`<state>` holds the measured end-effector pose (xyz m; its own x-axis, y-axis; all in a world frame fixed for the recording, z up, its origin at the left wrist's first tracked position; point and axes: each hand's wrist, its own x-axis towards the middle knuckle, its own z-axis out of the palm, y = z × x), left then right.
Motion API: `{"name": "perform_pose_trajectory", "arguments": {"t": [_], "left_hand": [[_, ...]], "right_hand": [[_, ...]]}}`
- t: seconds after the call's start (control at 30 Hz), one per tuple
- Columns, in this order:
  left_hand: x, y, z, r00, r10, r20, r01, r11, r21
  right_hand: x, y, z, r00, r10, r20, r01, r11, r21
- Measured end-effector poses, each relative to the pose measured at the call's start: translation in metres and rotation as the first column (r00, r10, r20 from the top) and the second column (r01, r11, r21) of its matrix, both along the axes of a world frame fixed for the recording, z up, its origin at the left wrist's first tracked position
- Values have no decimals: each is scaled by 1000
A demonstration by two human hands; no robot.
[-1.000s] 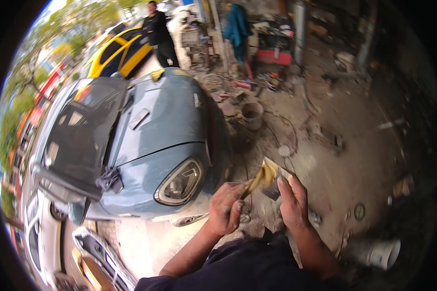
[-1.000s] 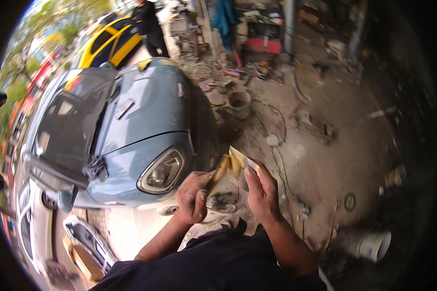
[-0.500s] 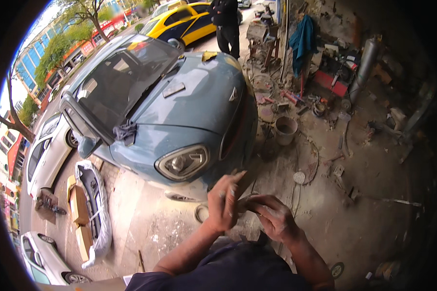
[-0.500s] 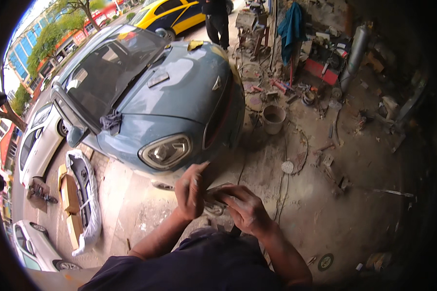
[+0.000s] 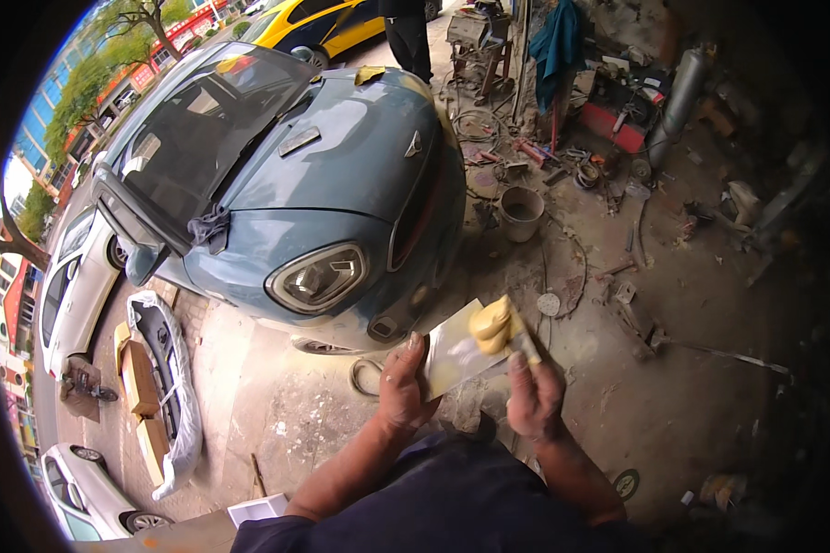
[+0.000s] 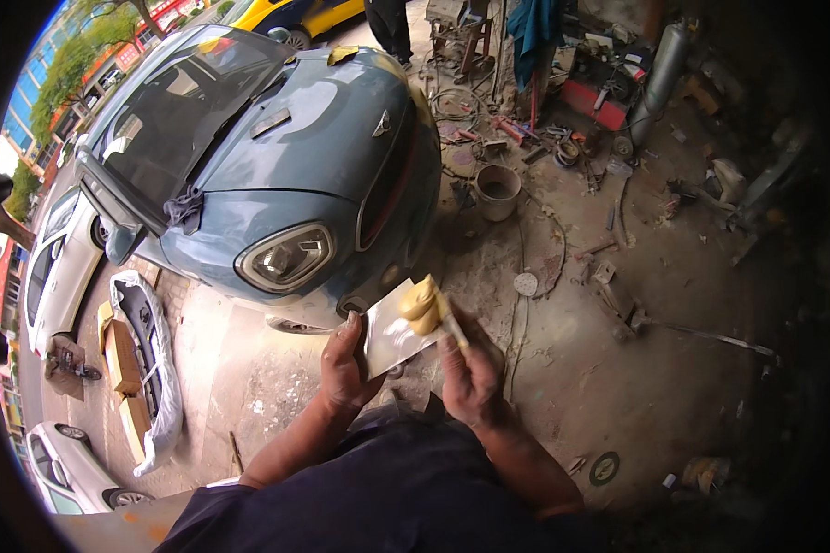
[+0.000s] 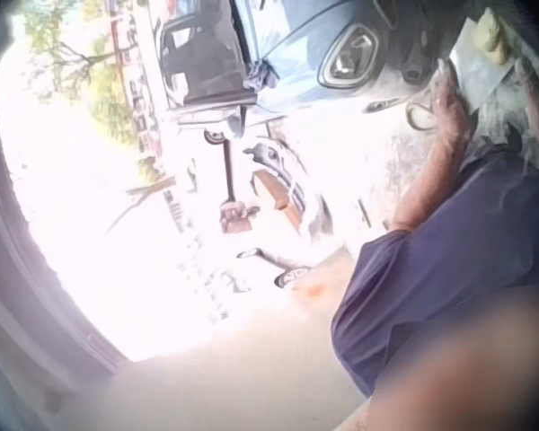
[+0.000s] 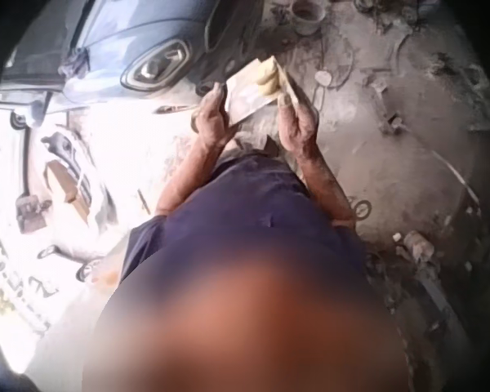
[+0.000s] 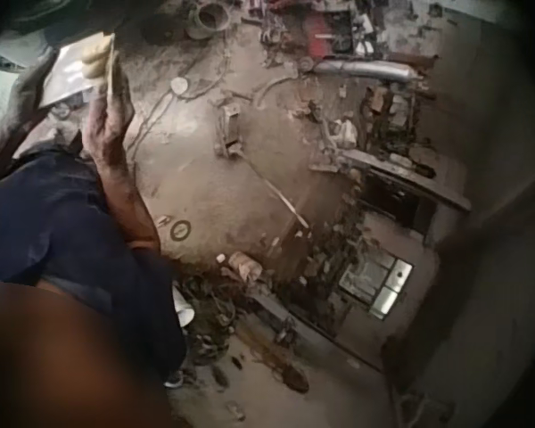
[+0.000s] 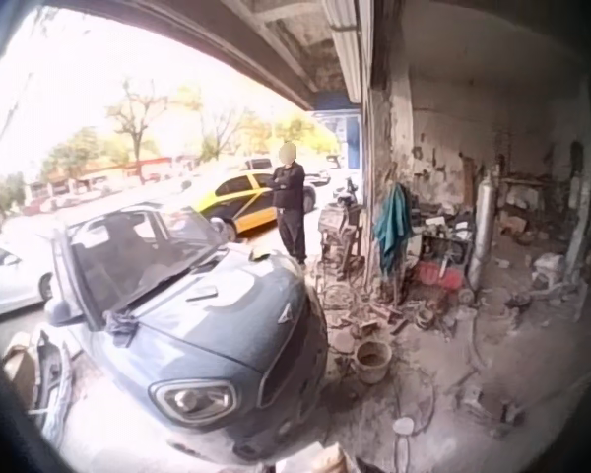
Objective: The person applies yellow body filler to the front bumper of a light blue car using a spreader. They smooth the filler over the surface and around the wheel arch, then scrape excess material from the spreader.
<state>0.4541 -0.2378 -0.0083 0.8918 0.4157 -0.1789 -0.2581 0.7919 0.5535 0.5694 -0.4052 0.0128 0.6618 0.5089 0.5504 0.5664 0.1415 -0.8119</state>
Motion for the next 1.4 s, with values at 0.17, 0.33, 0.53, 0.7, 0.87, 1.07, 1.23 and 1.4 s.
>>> {"name": "perform_pose_trajectory", "arguments": {"t": [0.17, 0.33, 0.53, 0.7, 0.87, 1.07, 1.23, 1.4], "left_hand": [[3, 20, 5, 999, -45, 25, 45, 999, 9], [7, 21, 6, 999, -21, -27, 23, 997, 78], [9, 28, 17, 985, 174, 19, -170, 927, 335], [-1, 58, 26, 960, 274, 62, -267, 819, 508], [-19, 61, 35, 948, 304, 89, -210, 392, 896], [-22, 57, 49, 935, 170, 312, -311, -33, 950], [-21, 70, 47, 914, 279, 294, -331, 93, 939], [-21, 80, 37, 908, 382, 172, -397, 652, 646]], "right_hand": [[7, -7, 12, 970, -6, 243, 60, 975, -213], [5, -10, 39, 895, -217, 390, 303, 937, -176], [-34, 37, 34, 807, -143, 573, 298, 936, -188], [-49, 36, 19, 892, 21, 451, 119, 953, -278], [-33, 35, 40, 980, -160, 116, 165, 986, -35], [-48, 56, 45, 950, -118, 288, 138, 989, -49], [-61, 63, 25, 944, 101, 315, -59, 988, -141], [-45, 49, 30, 960, 69, 273, -32, 990, -137]]}}
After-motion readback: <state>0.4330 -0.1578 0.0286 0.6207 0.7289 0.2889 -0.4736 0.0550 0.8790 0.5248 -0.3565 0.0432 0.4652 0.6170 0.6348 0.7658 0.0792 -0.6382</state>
